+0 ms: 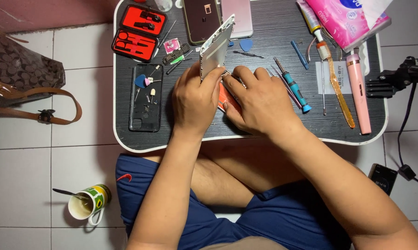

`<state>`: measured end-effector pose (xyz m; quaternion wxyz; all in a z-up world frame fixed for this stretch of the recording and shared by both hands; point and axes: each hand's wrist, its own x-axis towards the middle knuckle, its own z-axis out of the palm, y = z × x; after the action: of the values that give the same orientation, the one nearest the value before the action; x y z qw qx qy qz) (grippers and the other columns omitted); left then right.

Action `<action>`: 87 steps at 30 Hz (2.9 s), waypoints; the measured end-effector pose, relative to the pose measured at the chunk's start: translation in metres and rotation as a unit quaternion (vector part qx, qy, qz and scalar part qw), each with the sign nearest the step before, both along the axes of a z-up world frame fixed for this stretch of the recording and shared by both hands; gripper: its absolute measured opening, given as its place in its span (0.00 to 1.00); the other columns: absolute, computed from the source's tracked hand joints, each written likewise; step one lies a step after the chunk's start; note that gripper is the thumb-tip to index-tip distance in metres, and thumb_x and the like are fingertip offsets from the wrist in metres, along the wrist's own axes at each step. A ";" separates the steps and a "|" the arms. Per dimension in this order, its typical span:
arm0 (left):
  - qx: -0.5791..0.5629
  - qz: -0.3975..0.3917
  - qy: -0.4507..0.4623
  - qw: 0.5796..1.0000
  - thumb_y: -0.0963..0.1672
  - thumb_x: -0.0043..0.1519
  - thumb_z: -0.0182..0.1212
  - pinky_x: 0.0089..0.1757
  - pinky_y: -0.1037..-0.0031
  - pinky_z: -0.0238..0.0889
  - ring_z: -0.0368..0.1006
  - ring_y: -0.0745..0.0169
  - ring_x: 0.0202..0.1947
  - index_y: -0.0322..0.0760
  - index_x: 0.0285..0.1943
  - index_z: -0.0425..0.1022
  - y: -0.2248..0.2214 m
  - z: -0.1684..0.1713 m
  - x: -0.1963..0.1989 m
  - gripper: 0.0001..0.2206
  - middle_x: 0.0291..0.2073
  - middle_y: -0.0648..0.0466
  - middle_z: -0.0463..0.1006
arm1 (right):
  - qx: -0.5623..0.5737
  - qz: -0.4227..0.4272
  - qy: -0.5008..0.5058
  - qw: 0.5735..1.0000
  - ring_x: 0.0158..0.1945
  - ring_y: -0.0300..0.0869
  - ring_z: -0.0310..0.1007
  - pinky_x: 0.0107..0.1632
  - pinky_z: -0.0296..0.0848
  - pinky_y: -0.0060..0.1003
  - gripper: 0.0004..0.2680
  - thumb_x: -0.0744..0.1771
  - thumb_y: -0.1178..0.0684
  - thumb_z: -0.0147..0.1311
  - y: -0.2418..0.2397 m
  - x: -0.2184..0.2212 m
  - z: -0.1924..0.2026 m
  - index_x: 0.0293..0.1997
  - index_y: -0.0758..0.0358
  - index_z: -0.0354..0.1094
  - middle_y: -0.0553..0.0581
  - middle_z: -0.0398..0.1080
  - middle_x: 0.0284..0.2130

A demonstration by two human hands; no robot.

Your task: Disassembling and reassembling a smartphone, including removing screws and cleaning internal components.

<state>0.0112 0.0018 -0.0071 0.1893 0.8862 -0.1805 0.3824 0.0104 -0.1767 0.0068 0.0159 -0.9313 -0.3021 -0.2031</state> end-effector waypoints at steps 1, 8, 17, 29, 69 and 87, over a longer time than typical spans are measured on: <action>0.000 0.001 -0.002 1.000 0.42 0.65 0.64 0.35 0.64 0.70 0.75 0.50 0.35 0.47 0.48 0.80 0.000 -0.001 0.000 0.05 0.38 0.48 0.73 | 0.000 0.001 -0.002 1.000 0.37 0.45 0.70 0.31 0.73 0.38 0.18 0.66 0.34 0.44 -0.001 0.000 -0.001 0.57 0.45 0.71 0.47 0.68 0.46; -0.011 0.002 0.018 1.000 0.43 0.64 0.64 0.35 0.67 0.71 0.76 0.53 0.34 0.48 0.48 0.81 0.003 -0.003 0.000 0.06 0.34 0.53 0.72 | 0.098 0.007 0.103 0.990 0.39 0.51 0.72 0.35 0.73 0.43 0.24 0.62 0.34 0.55 -0.004 0.000 0.002 0.62 0.53 0.69 0.52 0.70 0.49; -0.013 0.009 0.020 1.000 0.43 0.65 0.63 0.36 0.66 0.71 0.75 0.53 0.34 0.49 0.49 0.81 0.002 -0.001 -0.001 0.06 0.34 0.52 0.72 | 0.105 0.026 0.140 0.984 0.37 0.53 0.73 0.35 0.74 0.45 0.20 0.63 0.36 0.58 -0.002 0.005 0.014 0.57 0.52 0.72 0.54 0.69 0.48; -0.006 0.008 0.014 1.000 0.43 0.65 0.62 0.35 0.65 0.71 0.75 0.52 0.35 0.49 0.49 0.80 0.003 -0.008 0.000 0.06 0.36 0.51 0.73 | 0.003 0.016 0.030 0.999 0.34 0.45 0.73 0.29 0.76 0.39 0.15 0.68 0.34 0.48 -0.002 0.004 0.011 0.55 0.45 0.72 0.48 0.70 0.47; -0.033 -0.015 0.033 0.999 0.41 0.62 0.65 0.36 0.66 0.71 0.75 0.49 0.33 0.45 0.41 0.82 0.004 -0.008 -0.004 0.04 0.27 0.52 0.70 | 0.015 0.008 0.028 0.999 0.35 0.47 0.72 0.30 0.73 0.41 0.18 0.67 0.35 0.45 -0.004 0.000 0.004 0.60 0.45 0.72 0.50 0.70 0.49; -0.032 -0.025 0.061 0.997 0.39 0.61 0.64 0.36 0.65 0.72 0.75 0.47 0.34 0.45 0.39 0.83 0.003 -0.008 -0.009 0.05 0.28 0.51 0.68 | 0.225 0.029 0.141 0.964 0.40 0.52 0.75 0.43 0.73 0.42 0.17 0.65 0.48 0.52 -0.018 -0.002 -0.002 0.59 0.61 0.69 0.58 0.74 0.47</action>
<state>0.0026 0.0051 -0.0147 0.2375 0.8967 -0.1784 0.3282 0.0082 -0.1943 0.0046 0.2735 -0.9138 -0.2700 -0.1317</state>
